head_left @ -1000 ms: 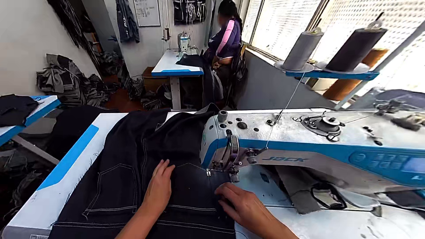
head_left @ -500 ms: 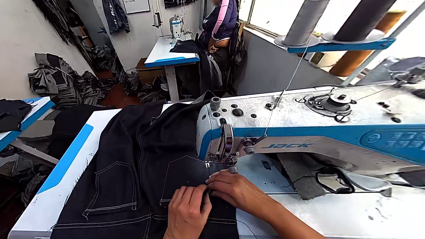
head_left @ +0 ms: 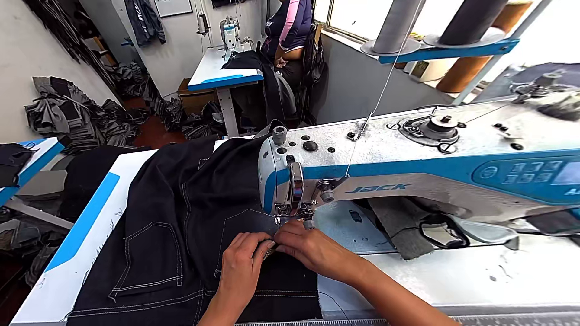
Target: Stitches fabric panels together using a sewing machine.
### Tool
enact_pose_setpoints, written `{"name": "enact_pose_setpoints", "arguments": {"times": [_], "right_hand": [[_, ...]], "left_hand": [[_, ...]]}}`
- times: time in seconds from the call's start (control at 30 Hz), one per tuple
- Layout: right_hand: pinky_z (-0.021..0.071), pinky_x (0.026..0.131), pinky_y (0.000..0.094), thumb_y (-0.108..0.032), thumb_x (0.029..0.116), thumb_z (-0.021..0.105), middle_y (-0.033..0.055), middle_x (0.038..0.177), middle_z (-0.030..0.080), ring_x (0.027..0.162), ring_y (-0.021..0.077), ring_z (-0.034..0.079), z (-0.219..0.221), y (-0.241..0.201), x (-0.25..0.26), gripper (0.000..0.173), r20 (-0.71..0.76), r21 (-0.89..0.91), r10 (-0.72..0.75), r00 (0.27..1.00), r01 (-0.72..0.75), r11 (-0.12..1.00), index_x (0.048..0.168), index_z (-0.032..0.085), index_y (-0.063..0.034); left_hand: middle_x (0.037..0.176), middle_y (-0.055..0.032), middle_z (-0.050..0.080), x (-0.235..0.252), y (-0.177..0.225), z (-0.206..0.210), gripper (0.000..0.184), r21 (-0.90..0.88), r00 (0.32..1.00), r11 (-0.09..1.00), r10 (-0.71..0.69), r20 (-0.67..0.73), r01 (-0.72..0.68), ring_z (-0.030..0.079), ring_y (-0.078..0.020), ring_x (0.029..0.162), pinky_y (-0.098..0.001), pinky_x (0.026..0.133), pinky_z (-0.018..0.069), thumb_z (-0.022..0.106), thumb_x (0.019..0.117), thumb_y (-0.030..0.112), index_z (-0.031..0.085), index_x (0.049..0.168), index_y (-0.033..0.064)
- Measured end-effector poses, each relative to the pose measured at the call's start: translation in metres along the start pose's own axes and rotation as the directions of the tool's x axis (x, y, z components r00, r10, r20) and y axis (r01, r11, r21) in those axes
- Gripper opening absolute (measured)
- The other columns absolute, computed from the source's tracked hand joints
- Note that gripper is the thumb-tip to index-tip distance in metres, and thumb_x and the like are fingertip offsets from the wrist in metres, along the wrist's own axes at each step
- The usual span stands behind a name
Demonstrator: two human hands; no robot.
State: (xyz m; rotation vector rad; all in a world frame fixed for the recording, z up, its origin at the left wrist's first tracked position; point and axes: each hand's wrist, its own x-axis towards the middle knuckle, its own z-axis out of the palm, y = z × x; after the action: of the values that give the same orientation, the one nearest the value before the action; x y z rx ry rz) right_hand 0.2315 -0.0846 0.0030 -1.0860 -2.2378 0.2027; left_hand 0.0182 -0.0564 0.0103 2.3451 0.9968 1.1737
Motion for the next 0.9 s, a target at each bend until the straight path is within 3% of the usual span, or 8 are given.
{"name": "enact_pose_setpoints", "arguments": {"times": [0.1, 0.2, 0.27, 0.4, 0.5, 0.57, 0.73, 0.9], "right_hand": [[0.0502, 0.097, 0.0361, -0.029, 0.1052, 0.054, 0.0017, 0.100, 0.072, 0.104, 0.0145, 0.067, 0.002, -0.001, 0.003, 0.029, -0.059, 0.066, 0.006, 0.998, -0.002, 0.998, 0.100, 0.075, -0.0099], [0.0491, 0.099, 0.0357, -0.027, 0.1048, 0.055, 0.0014, 0.101, 0.072, 0.104, 0.0132, 0.066, 0.004, 0.000, 0.001, 0.026, -0.066, 0.113, 0.019, 0.998, -0.011, 0.994, 0.100, 0.074, -0.0099], [0.0493, 0.099, 0.0359, -0.026, 0.1058, 0.053, 0.0026, 0.104, 0.073, 0.105, 0.0137, 0.067, 0.003, 0.002, -0.001, 0.027, -0.045, 0.138, 0.026, 0.999, -0.019, 0.990, 0.103, 0.074, -0.0088], [0.0512, 0.096, 0.0352, -0.026, 0.1065, 0.051, 0.0031, 0.106, 0.073, 0.107, 0.0142, 0.067, 0.000, 0.004, -0.005, 0.029, -0.007, 0.139, 0.015, 1.000, -0.014, 0.990, 0.104, 0.074, -0.0084], [0.0516, 0.095, 0.0364, -0.026, 0.1067, 0.051, 0.0019, 0.105, 0.073, 0.106, 0.0136, 0.067, -0.001, 0.003, -0.006, 0.029, -0.007, 0.126, 0.008, 1.000, -0.007, 0.992, 0.104, 0.074, -0.0091], [0.0505, 0.098, 0.0367, -0.027, 0.1074, 0.050, 0.0005, 0.107, 0.074, 0.109, 0.0121, 0.067, -0.003, 0.002, -0.006, 0.030, -0.010, 0.135, 0.005, 1.000, -0.004, 0.991, 0.107, 0.075, -0.0102], [0.0494, 0.101, 0.0388, -0.037, 0.1039, 0.056, -0.0026, 0.104, 0.076, 0.106, 0.0096, 0.068, 0.002, -0.001, -0.005, 0.031, -0.102, 0.157, 0.053, 0.993, -0.036, 0.987, 0.110, 0.077, -0.0147], [0.0435, 0.112, 0.0383, -0.027, 0.1008, 0.062, -0.0060, 0.097, 0.076, 0.104, 0.0047, 0.069, 0.012, -0.002, -0.004, 0.021, -0.189, 0.157, 0.060, 0.980, -0.030, 0.987, 0.100, 0.079, -0.0156]], "left_hand": [[0.091, 0.0008, 0.074, 0.002, -0.002, -0.002, 0.021, -0.142, 1.000, 0.990, -0.006, 0.000, 0.005, 0.070, -0.0059, 0.089, -0.0209, 0.083, 0.0570, 0.065, 0.0980, 0.026, 0.077, 0.098, 0.0084], [0.111, -0.0048, 0.074, 0.002, -0.005, -0.012, 0.041, -0.403, 0.978, 0.906, -0.050, 0.205, 0.131, 0.071, -0.0127, 0.104, -0.0315, 0.095, 0.0589, 0.073, 0.0942, 0.027, 0.065, 0.125, 0.0003], [0.120, -0.0095, 0.071, 0.002, -0.006, -0.019, 0.044, -0.431, 0.951, 0.886, -0.036, 0.306, 0.172, 0.070, -0.0160, 0.109, -0.0328, 0.098, 0.0592, 0.072, 0.0919, 0.014, 0.059, 0.131, -0.0025], [0.104, -0.0056, 0.075, 0.000, -0.001, -0.011, 0.021, -0.263, 0.987, 0.965, 0.023, 0.161, 0.020, 0.073, -0.0086, 0.092, -0.0242, 0.083, 0.0620, 0.062, 0.0981, 0.013, 0.075, 0.113, 0.0038], [0.088, -0.0015, 0.074, 0.006, 0.007, -0.005, 0.018, -0.112, 0.994, 0.990, 0.095, 0.054, -0.089, 0.070, -0.0042, 0.079, -0.0187, 0.073, 0.0589, 0.062, 0.0918, 0.010, 0.079, 0.095, 0.0099], [0.082, -0.0006, 0.072, 0.008, 0.007, -0.005, 0.017, -0.115, 0.990, 0.984, 0.138, 0.031, -0.133, 0.067, -0.0029, 0.075, -0.0165, 0.069, 0.0561, 0.061, 0.0900, 0.009, 0.078, 0.089, 0.0099], [0.086, -0.0022, 0.073, 0.004, -0.005, -0.007, 0.017, -0.257, 0.981, 0.950, 0.191, 0.028, -0.177, 0.069, -0.0039, 0.083, -0.0166, 0.077, 0.0571, 0.062, 0.0912, 0.005, 0.077, 0.085, 0.0081], [0.092, -0.0030, 0.076, -0.003, 0.000, -0.012, 0.017, -0.232, 0.985, 0.964, 0.154, 0.074, -0.133, 0.072, -0.0055, 0.087, -0.0198, 0.076, 0.0602, 0.062, 0.0859, 0.010, 0.078, 0.089, 0.0075]]}}
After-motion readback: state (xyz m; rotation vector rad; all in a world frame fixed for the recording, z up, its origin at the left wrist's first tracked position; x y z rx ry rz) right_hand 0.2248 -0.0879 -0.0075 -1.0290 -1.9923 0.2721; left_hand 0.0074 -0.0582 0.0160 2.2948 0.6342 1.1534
